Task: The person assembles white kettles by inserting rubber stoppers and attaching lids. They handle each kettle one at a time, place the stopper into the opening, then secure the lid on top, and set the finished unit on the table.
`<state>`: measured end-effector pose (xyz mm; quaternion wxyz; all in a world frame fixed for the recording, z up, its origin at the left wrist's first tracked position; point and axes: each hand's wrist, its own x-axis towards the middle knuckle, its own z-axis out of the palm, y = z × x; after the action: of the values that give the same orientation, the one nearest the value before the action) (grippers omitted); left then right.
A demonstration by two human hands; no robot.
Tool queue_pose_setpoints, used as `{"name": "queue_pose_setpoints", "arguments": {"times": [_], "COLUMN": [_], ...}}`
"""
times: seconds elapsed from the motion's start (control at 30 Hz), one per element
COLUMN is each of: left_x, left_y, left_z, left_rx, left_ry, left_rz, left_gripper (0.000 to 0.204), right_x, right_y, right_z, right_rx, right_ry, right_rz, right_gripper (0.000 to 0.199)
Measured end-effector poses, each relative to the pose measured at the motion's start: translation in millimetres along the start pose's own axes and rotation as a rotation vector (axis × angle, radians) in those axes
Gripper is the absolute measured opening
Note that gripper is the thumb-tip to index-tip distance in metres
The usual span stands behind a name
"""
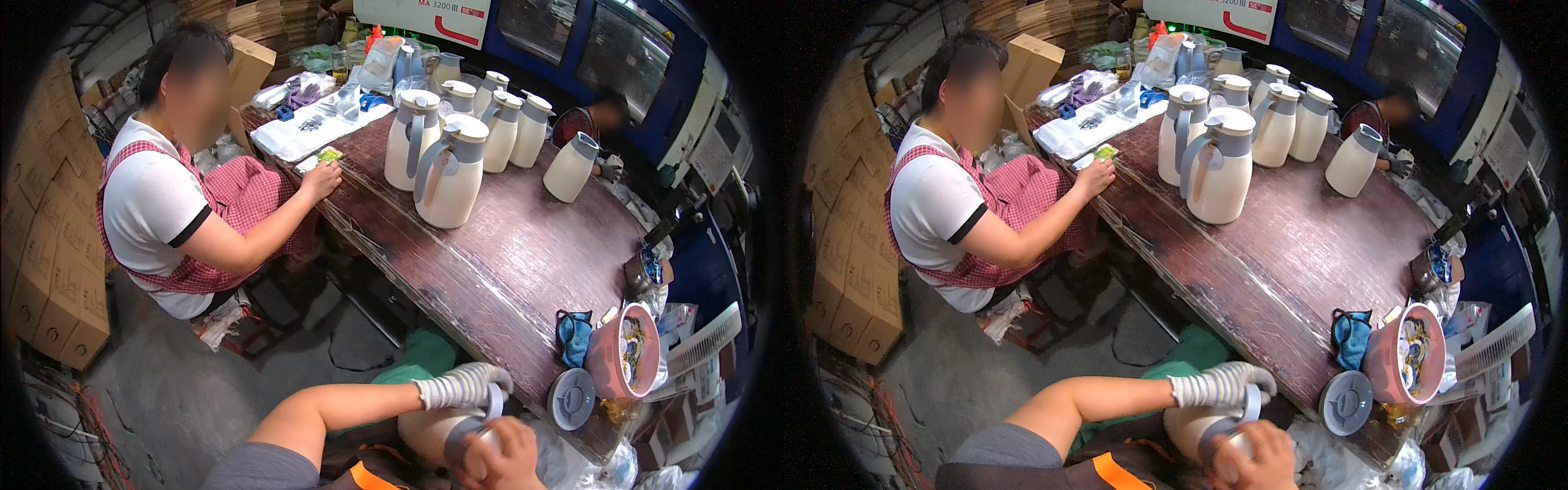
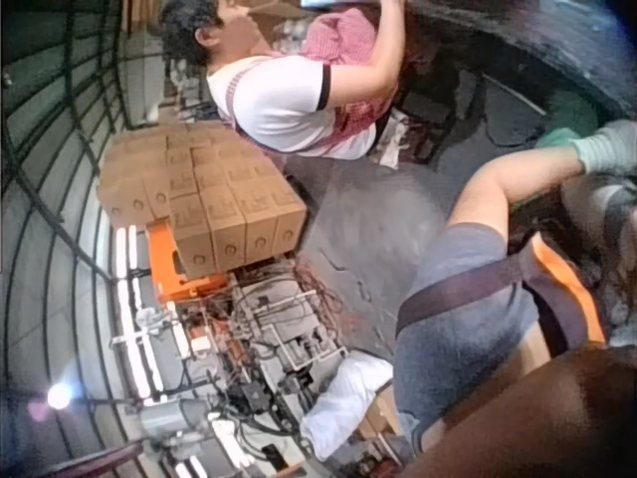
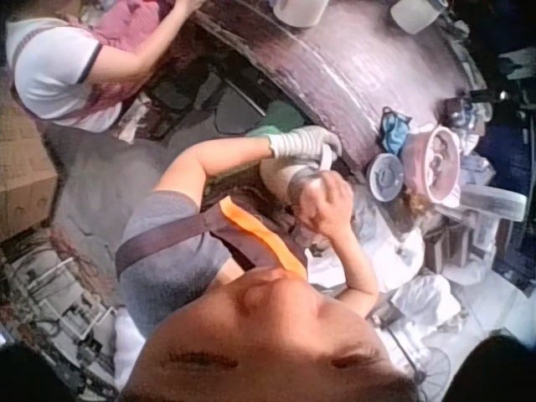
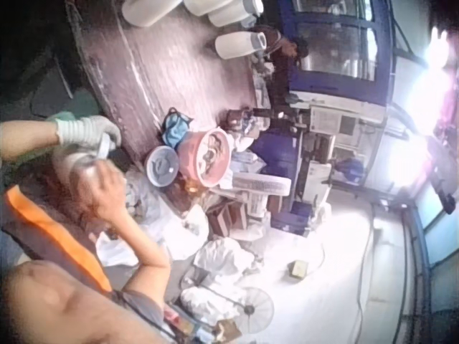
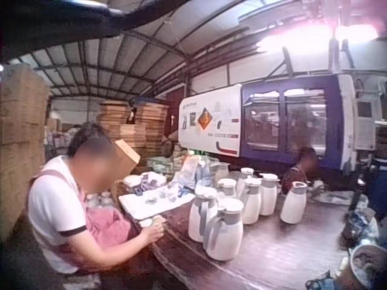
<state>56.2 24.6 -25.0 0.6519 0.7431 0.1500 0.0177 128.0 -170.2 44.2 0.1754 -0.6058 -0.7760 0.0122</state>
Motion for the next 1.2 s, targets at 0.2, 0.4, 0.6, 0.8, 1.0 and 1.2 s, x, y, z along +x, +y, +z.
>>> {"name": "queue_pose_setpoints", "arguments": {"times": [0.2,0.4,0.6,0.8,1.0,1.2], "left_x": [-76,-35,-13,-29,-82,-63], "left_y": [10,7,-27,-11,34,-12], "left_z": [49,-16,-24,-32,13,45], "left_rx": [0.282,0.249,-0.253,-0.083,-0.745,-0.348], "left_ry": [0.218,-0.161,-0.334,-0.256,-0.882,-0.448], "left_rz": [0.404,0.122,0.104,-0.147,-0.508,-0.194], "left_gripper": [0.044,0.043,0.031,0.025,0.026,0.050], "right_x": [-15,-6,23,6,20,18], "right_y": [55,18,-15,23,48,62], "right_z": [23,-14,-26,-5,2,8], "right_rx": [0.492,0.295,0.135,0.423,0.475,0.407], "right_ry": [0.203,0.034,-0.173,0.108,0.109,0.040], "right_rz": [0.858,0.508,-0.208,0.048,0.304,0.414], "right_gripper": [0.054,0.071,0.079,0.084,0.074,0.061]}}
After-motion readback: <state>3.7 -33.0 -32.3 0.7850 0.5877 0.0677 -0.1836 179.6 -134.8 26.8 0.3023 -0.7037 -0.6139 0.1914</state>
